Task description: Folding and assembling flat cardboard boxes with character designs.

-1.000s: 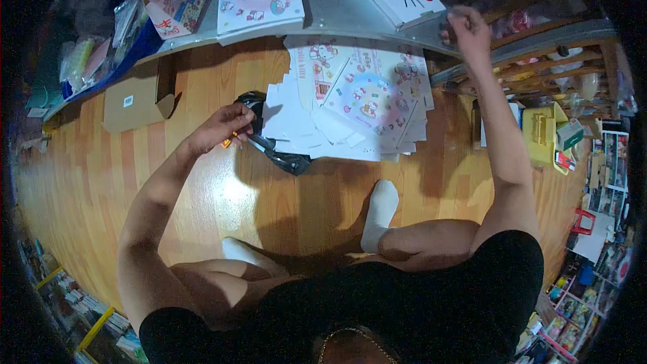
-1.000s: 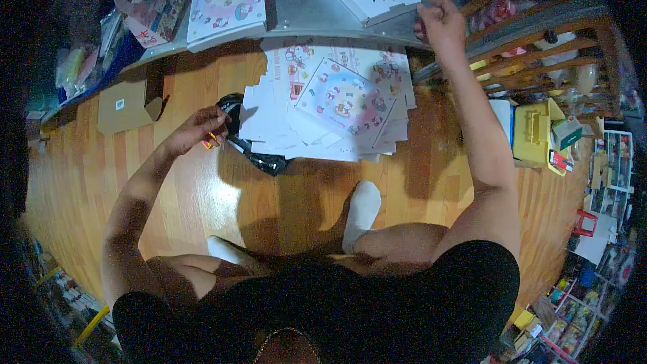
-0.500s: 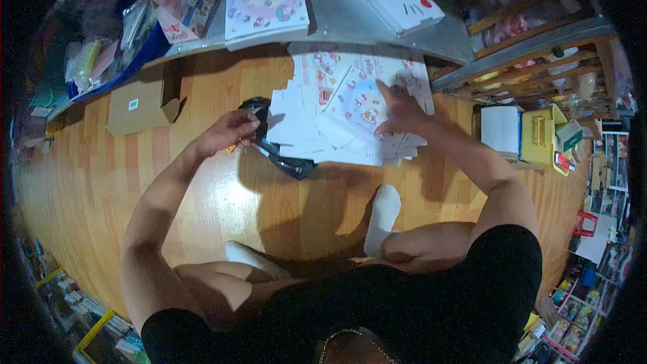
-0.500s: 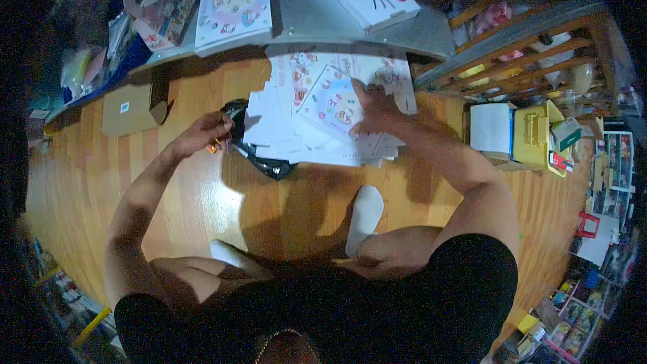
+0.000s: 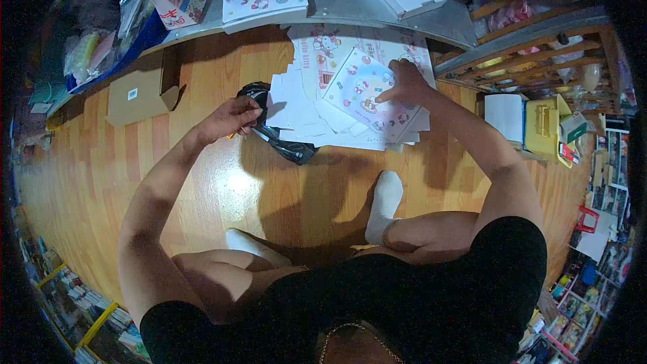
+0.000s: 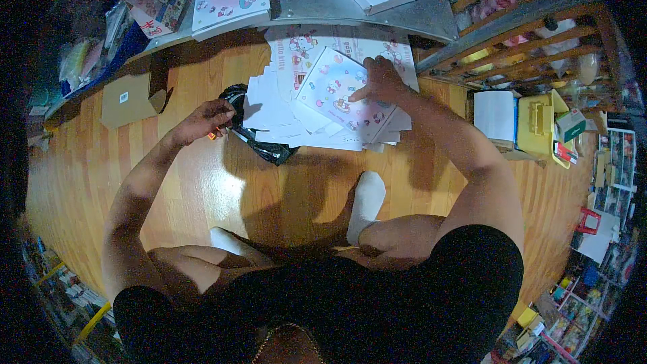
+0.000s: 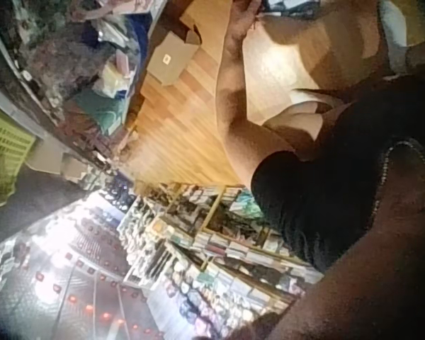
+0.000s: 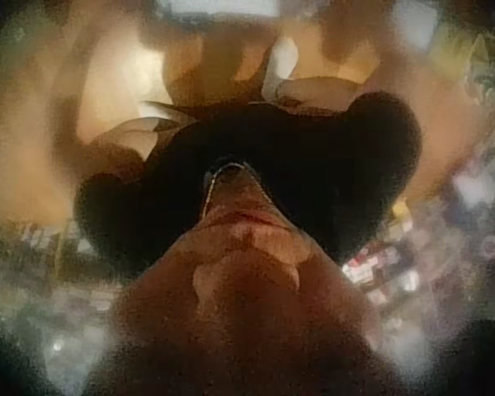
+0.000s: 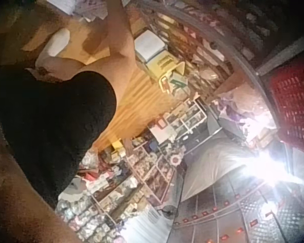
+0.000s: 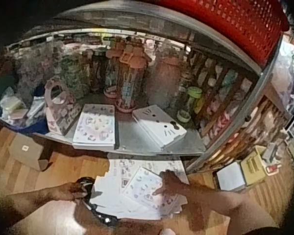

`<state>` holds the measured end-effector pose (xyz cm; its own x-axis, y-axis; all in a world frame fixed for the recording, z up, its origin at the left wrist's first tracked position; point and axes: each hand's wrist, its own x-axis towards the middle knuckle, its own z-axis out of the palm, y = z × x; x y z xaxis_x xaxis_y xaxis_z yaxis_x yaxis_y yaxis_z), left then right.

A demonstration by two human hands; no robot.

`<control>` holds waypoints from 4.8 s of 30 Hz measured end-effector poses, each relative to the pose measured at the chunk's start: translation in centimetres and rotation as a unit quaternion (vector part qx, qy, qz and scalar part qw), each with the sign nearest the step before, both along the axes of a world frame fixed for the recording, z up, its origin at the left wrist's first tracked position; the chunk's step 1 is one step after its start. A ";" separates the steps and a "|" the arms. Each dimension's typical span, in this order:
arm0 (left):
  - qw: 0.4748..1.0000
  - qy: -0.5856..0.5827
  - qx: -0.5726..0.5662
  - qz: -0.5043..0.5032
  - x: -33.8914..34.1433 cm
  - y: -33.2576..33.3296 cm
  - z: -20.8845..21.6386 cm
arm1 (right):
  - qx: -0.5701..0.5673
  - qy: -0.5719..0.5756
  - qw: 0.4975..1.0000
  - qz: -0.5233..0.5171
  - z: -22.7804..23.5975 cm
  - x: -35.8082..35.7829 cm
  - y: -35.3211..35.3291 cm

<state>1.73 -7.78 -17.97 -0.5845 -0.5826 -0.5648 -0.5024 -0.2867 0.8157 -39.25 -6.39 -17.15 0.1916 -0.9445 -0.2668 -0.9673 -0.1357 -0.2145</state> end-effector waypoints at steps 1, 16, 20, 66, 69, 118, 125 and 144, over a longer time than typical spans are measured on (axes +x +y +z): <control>1.000 -0.002 -0.004 0.002 0.0 0.1 0.0 | 0.031 -0.052 0.998 -0.008 0.9 0.5 0.0; 1.000 0.006 0.001 -0.003 -0.1 0.1 -0.7 | -0.092 -0.261 0.904 -0.327 21.8 -2.4 -8.2; 1.000 -0.001 -0.001 -0.016 -0.2 0.6 -0.8 | -0.170 -0.056 0.896 -0.406 18.0 -3.1 -10.6; 0.913 -0.124 -0.344 -0.182 -3.8 17.2 17.4 | 0.199 -0.597 0.731 -0.263 9.5 2.9 18.6; 0.869 -0.187 -0.402 -0.221 -2.2 20.4 20.6 | 0.256 -0.619 0.723 -0.167 11.3 6.4 21.2; 0.789 0.476 -0.184 0.342 -2.9 9.8 19.1 | 0.130 -0.783 0.603 -0.078 15.6 8.0 12.6; 0.813 0.445 -0.139 0.348 -3.4 10.3 18.8 | 0.019 -0.779 0.612 -0.131 16.1 8.3 13.1; 0.904 0.134 -0.376 0.154 -5.4 10.6 14.2 | -0.023 -0.731 0.665 -0.153 16.7 8.1 14.0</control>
